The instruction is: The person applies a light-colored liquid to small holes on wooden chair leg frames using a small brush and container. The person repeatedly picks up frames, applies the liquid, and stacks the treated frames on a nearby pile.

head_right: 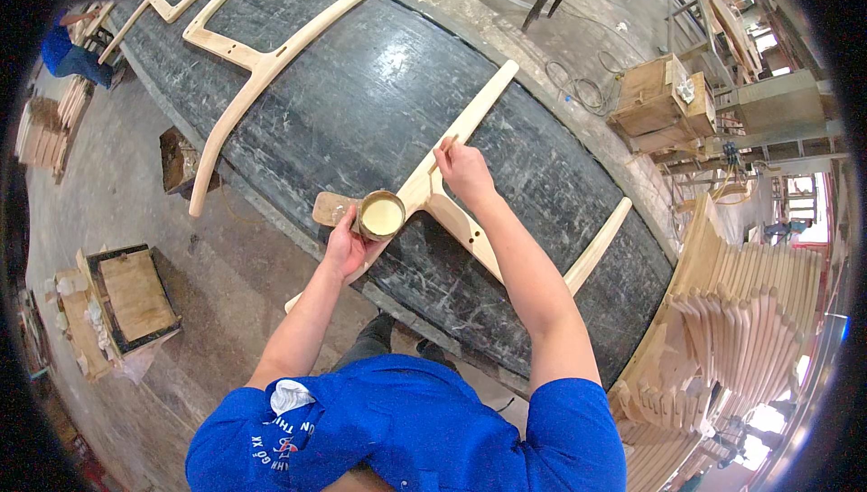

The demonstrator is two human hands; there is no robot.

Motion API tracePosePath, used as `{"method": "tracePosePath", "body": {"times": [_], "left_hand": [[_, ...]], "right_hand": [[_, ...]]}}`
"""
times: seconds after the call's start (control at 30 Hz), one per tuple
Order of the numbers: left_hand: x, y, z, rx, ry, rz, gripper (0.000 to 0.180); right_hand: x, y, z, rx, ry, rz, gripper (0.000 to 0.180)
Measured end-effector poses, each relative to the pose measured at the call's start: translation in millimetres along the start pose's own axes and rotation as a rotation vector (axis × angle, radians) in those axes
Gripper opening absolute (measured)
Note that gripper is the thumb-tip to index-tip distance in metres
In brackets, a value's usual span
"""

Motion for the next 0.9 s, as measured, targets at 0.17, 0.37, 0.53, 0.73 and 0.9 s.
{"method": "tracePosePath", "body": {"times": [0.17,0.37,0.53,0.73,0.9], "left_hand": [[-9,-3,4,0.005,-0.017,-0.006,0.047],[-13,-7,5,-0.091,-0.023,0.106,0.046],[-42,-27,15,-0.054,0.002,0.249,0.044],[-75,-65,11,-0.043,-0.083,0.341,0.044],[-87,-82,2,-0.024,-0.112,0.277,0.044]], "right_hand": [[24,7,-1,0.162,0.080,-0.156,0.016],[41,-11,-43,0.294,0.023,-0.016,0.010],[42,-1,-111,0.183,0.147,0.494,0.011],[16,40,-165,0.011,0.292,0.689,0.011],[-9,80,-196,-0.115,0.393,1.593,0.013]]}}
Point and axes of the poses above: each hand's wrist, its own z-axis towards the middle knuckle, its own x-axis out of the back of the hand, y = z × x, the point moved 5 cm from there along z, towards the middle knuckle, and after that the axes turned 14 degrees about -y, right-handed, at the moved point
